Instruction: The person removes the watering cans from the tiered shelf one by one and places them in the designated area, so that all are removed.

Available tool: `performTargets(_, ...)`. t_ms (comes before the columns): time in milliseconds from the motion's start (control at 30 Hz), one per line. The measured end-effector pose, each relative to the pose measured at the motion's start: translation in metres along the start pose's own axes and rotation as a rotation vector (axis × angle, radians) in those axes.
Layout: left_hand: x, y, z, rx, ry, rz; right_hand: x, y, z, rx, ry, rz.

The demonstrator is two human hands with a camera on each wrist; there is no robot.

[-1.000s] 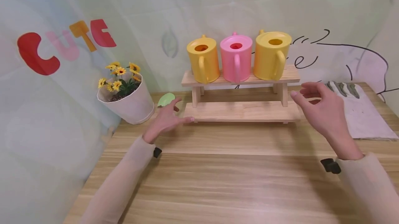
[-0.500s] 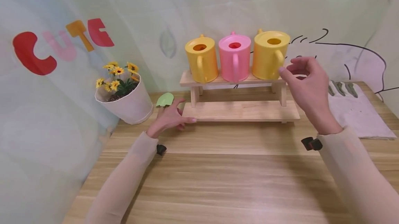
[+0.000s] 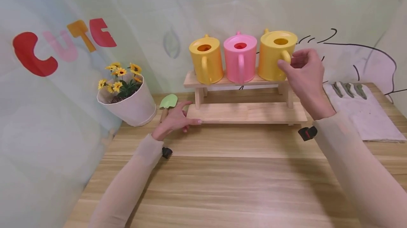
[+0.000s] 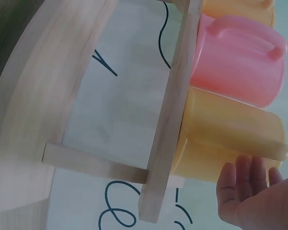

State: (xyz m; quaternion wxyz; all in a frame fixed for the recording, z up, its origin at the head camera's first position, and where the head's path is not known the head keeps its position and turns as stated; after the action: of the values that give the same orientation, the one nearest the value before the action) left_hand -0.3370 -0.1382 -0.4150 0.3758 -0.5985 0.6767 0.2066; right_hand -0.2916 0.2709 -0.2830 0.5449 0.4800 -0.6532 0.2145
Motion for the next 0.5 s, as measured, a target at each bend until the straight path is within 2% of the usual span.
performTargets(200, 0.001, 0.002, 0.001, -0.016, -0.027, -0.014, -0.003, 0.011, 0.007, 0.033, 0.071, 0.047)
performTargets(500, 0.0, 0.002, 0.002, -0.029, -0.05, -0.028, -0.006, 0.017, 0.014, 0.096, 0.115, 0.099)
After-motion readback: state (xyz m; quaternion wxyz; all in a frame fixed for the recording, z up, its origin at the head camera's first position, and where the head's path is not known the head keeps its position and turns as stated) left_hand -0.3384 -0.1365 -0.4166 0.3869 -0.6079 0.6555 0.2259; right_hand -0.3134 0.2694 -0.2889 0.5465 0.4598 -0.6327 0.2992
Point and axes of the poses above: each hand's wrist, its own y-axis towards the middle knuckle, its own z-axis out of the palm, x = y × z, the point moved 6 cm from there along y, towards the middle knuckle, and after that the axes turned 4 degrees about -x, right-handed, at the moved point
